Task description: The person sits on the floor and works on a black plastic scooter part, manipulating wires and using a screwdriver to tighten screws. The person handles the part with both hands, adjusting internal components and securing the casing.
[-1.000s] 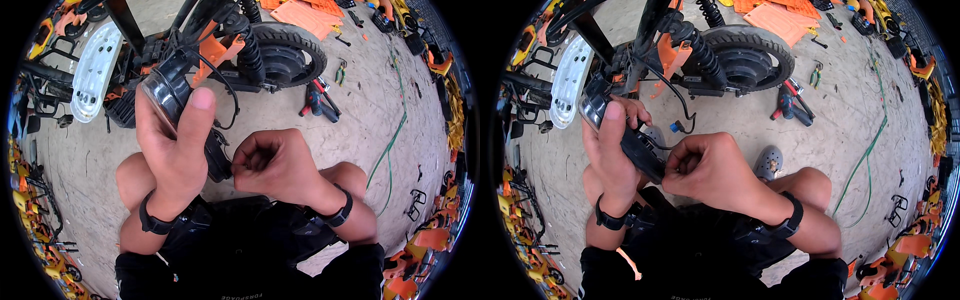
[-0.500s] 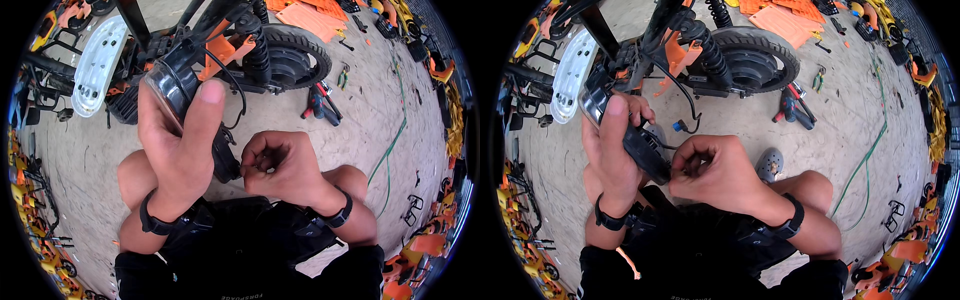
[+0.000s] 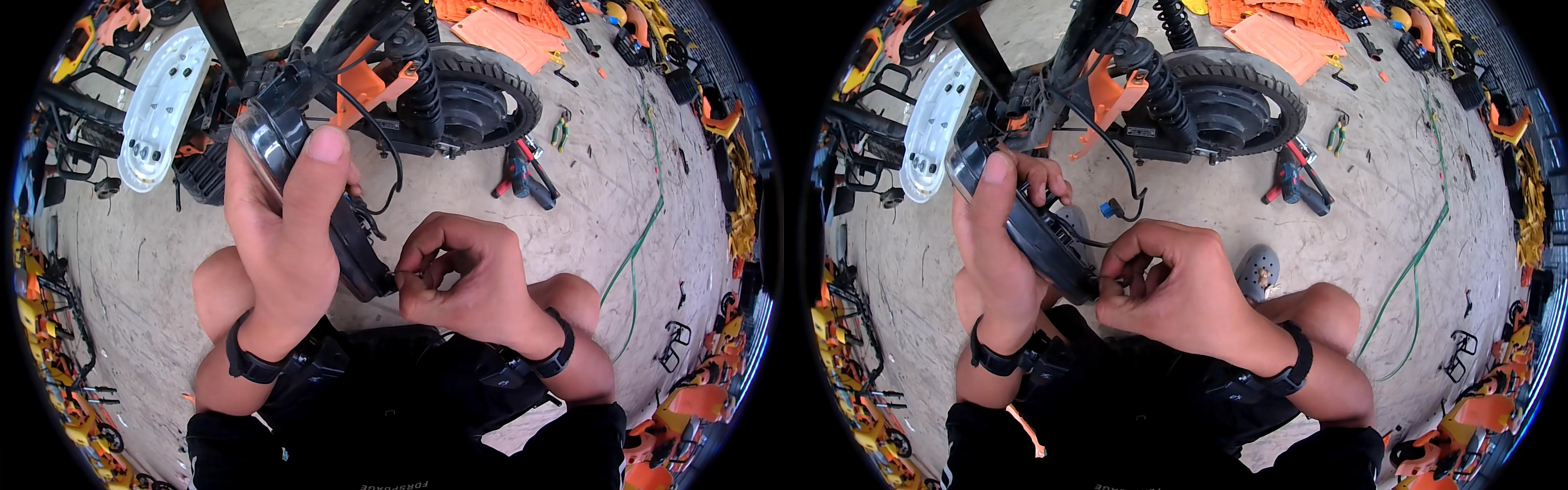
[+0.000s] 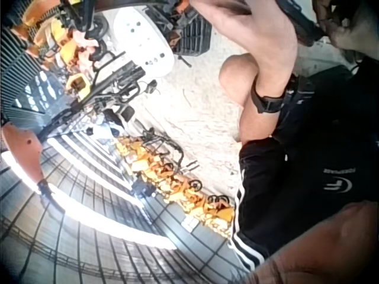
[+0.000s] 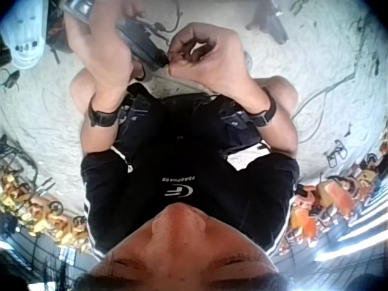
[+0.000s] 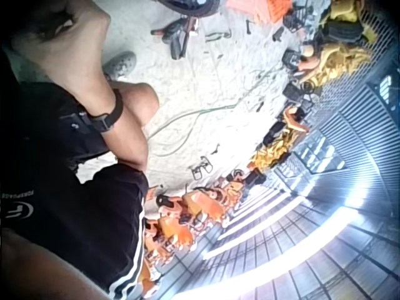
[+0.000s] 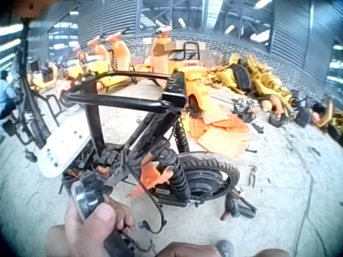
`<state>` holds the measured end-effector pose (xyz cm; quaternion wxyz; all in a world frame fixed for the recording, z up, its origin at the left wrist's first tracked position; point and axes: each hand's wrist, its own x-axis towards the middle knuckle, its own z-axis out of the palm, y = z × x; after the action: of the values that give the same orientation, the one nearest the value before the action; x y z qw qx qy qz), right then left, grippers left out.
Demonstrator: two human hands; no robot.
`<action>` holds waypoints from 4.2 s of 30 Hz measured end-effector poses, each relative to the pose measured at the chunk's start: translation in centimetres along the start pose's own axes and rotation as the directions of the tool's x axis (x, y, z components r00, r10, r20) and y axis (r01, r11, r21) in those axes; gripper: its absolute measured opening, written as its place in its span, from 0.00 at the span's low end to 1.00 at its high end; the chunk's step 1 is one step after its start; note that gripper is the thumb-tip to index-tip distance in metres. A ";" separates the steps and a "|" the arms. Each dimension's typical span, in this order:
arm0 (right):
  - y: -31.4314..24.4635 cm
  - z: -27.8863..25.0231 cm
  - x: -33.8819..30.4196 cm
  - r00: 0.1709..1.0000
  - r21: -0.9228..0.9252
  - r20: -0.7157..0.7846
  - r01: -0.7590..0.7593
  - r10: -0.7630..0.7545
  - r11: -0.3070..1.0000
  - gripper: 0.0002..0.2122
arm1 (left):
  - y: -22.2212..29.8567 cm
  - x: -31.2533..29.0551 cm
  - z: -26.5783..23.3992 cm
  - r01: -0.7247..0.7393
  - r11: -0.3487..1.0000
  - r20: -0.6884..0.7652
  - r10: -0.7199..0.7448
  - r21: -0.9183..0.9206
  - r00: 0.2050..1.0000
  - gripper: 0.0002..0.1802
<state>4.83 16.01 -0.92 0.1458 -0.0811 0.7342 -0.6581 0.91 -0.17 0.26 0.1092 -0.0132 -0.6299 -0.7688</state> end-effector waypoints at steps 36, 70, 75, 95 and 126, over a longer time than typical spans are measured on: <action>0.3 0.6 -0.4 0.972 -0.145 -0.112 0.187 -0.204 0.972 0.04 | -0.7 -0.4 -0.2 -0.164 0.980 -0.031 0.169 0.116 0.985 0.16; 0.3 1.0 -0.3 0.886 -0.307 -0.151 0.380 -0.439 0.872 0.09 | -0.2 -0.2 -0.2 -0.062 0.998 0.054 0.062 -0.016 0.997 0.19; 0.4 0.9 -0.3 0.893 -0.272 -0.152 0.374 -0.423 0.887 0.08 | -0.3 0.3 -0.8 -0.032 0.998 0.036 0.034 -0.055 0.999 0.18; -0.7 -1.4 -0.1 0.994 0.577 0.110 -0.079 0.019 0.813 0.15 | 0.7 0.3 -1.3 0.351 0.891 0.239 -0.289 -0.288 0.927 0.16; 0.2 -1.4 0.5 0.958 0.731 0.154 -0.275 0.241 0.624 0.08 | 0.8 0.2 -1.9 0.341 0.880 0.238 -0.272 -0.330 0.932 0.13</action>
<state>3.95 17.26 -1.03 0.2739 0.0782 0.4010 -0.8707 1.15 -2.24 0.69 -0.0777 -0.0043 -0.4768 -0.8755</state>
